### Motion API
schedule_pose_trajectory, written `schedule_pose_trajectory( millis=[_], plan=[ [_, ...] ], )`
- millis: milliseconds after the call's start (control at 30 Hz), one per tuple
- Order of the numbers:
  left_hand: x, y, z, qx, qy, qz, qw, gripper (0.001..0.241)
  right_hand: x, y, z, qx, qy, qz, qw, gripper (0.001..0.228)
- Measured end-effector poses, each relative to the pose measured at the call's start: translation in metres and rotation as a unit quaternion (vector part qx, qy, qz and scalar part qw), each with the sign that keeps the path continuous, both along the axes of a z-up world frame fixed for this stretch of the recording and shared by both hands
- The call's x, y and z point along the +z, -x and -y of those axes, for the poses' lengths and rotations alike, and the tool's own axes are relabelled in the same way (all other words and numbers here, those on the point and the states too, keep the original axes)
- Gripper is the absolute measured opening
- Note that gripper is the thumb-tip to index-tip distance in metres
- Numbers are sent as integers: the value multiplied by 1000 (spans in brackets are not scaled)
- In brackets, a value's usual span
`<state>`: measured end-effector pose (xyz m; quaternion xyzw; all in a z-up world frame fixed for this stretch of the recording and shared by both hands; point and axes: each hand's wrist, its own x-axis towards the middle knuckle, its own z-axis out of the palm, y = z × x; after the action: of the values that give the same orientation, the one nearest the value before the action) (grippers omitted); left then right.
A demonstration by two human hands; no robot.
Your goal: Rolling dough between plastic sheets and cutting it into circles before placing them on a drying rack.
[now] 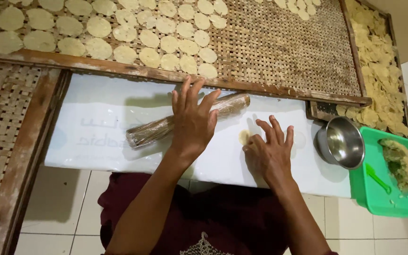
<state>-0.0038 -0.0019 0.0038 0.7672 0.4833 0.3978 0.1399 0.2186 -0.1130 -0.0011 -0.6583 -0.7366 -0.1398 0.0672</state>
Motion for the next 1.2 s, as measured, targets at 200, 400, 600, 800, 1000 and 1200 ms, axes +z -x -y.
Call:
schedule_pose_trajectory(
  millis=[200, 400, 600, 800, 1000, 1200],
  plan=[
    [-2, -1, -1, 8, 0, 4, 1000, 54, 1, -8, -7, 11, 48, 2, 999, 22],
    [-2, -1, -1, 8, 3, 4, 1000, 55, 0, -13, -12, 16, 55, -16, 998, 20],
    [-2, -2, -1, 14, 0, -8, 1000, 56, 10, -33, -17, 22, 94, -130, 987, 17],
    [1, -2, 0, 14, -4, -13, 1000, 56, -2, -28, -14, 65, 79, -57, 993, 30],
    [2, 0, 0, 12, 1, -7, 1000, 56, 3, -18, -15, 24, 127, -47, 990, 14],
    [3, 0, 0, 13, 4, 0, 1000, 58, 7, -38, -26, -78, 166, -211, 960, 14]
  ],
)
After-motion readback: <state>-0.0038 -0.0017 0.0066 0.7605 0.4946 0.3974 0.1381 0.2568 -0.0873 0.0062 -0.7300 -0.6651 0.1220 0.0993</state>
